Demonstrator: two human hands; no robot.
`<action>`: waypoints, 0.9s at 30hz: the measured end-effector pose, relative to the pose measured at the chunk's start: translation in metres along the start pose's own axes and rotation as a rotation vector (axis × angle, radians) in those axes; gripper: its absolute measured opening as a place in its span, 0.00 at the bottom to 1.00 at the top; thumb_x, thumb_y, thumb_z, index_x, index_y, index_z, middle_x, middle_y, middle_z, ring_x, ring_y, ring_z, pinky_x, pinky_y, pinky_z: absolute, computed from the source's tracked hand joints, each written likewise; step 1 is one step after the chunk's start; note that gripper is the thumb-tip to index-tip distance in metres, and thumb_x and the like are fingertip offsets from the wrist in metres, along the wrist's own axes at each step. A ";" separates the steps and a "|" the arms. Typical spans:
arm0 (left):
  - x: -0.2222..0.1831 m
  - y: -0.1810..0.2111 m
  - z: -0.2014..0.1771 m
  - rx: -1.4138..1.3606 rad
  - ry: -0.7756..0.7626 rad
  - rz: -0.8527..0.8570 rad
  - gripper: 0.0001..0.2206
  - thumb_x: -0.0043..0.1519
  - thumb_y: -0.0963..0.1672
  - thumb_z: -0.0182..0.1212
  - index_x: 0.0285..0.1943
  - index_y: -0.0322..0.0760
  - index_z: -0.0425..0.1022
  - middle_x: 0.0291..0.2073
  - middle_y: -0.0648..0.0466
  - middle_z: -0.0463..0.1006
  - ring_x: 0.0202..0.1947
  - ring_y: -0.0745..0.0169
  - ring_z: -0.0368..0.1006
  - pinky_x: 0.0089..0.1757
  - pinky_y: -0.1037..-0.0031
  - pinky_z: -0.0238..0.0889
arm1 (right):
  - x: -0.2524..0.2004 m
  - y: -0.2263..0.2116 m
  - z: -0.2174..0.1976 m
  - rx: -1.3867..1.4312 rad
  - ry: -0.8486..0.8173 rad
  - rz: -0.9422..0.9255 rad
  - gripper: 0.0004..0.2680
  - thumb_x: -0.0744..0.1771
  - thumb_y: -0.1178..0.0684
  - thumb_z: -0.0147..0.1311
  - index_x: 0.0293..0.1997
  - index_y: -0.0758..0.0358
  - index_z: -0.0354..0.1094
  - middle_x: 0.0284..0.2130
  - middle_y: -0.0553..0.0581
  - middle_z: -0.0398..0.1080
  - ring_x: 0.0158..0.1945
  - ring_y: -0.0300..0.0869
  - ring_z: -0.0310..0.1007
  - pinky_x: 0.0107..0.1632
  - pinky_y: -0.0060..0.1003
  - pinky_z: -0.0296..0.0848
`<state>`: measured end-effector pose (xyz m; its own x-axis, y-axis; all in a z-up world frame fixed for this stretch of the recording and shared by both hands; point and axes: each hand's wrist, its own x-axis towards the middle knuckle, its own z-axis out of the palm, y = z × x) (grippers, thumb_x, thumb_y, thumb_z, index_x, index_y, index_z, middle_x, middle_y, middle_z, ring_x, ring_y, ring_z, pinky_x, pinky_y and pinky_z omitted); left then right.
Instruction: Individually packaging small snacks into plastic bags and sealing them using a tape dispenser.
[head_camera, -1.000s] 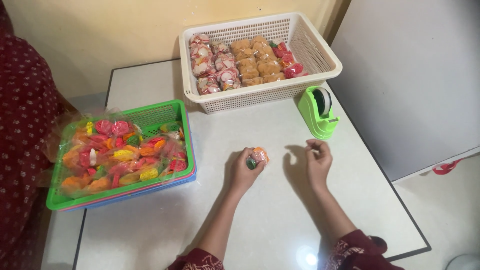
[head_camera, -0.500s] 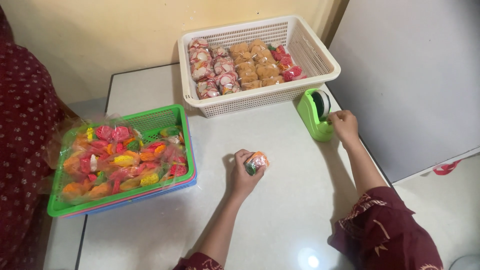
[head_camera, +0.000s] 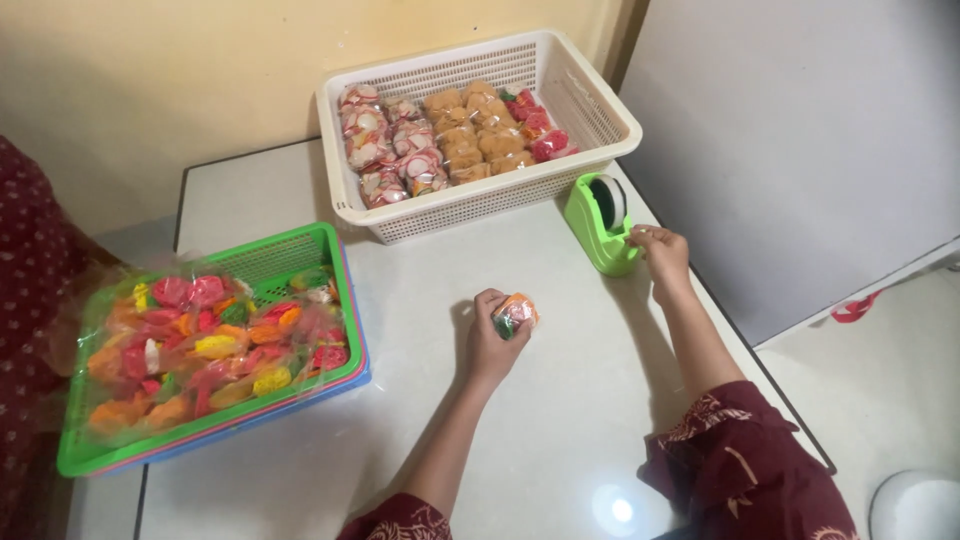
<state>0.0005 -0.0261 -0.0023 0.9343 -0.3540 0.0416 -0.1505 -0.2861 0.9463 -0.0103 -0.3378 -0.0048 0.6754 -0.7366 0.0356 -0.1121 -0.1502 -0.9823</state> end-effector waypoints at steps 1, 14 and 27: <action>0.007 0.003 0.010 -0.001 -0.011 0.008 0.27 0.54 0.45 0.69 0.59 0.47 0.58 0.56 0.49 0.79 0.59 0.44 0.73 0.55 0.57 0.69 | -0.008 -0.007 -0.001 0.000 0.013 -0.001 0.07 0.68 0.55 0.55 0.40 0.70 0.74 0.43 0.65 0.72 0.45 0.48 0.68 0.50 0.44 0.64; 0.024 0.033 0.051 -0.019 -0.189 0.022 0.26 0.58 0.47 0.68 0.61 0.44 0.57 0.58 0.46 0.77 0.60 0.42 0.73 0.51 0.59 0.72 | -0.060 -0.019 0.011 0.114 0.089 -0.070 0.08 0.68 0.60 0.55 0.30 0.75 0.70 0.55 0.67 0.63 0.60 0.54 0.64 0.62 0.51 0.62; 0.026 0.029 0.048 -0.137 -0.180 0.114 0.26 0.58 0.44 0.68 0.61 0.36 0.59 0.56 0.36 0.75 0.58 0.33 0.72 0.49 0.57 0.74 | -0.036 0.039 0.009 0.038 0.195 -0.168 0.07 0.71 0.58 0.52 0.35 0.67 0.72 0.45 0.60 0.69 0.55 0.47 0.68 0.56 0.43 0.69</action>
<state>0.0045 -0.0863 0.0110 0.8394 -0.5334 0.1042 -0.1949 -0.1164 0.9739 -0.0326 -0.3120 -0.0464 0.5282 -0.8173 0.2302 0.0201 -0.2590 -0.9657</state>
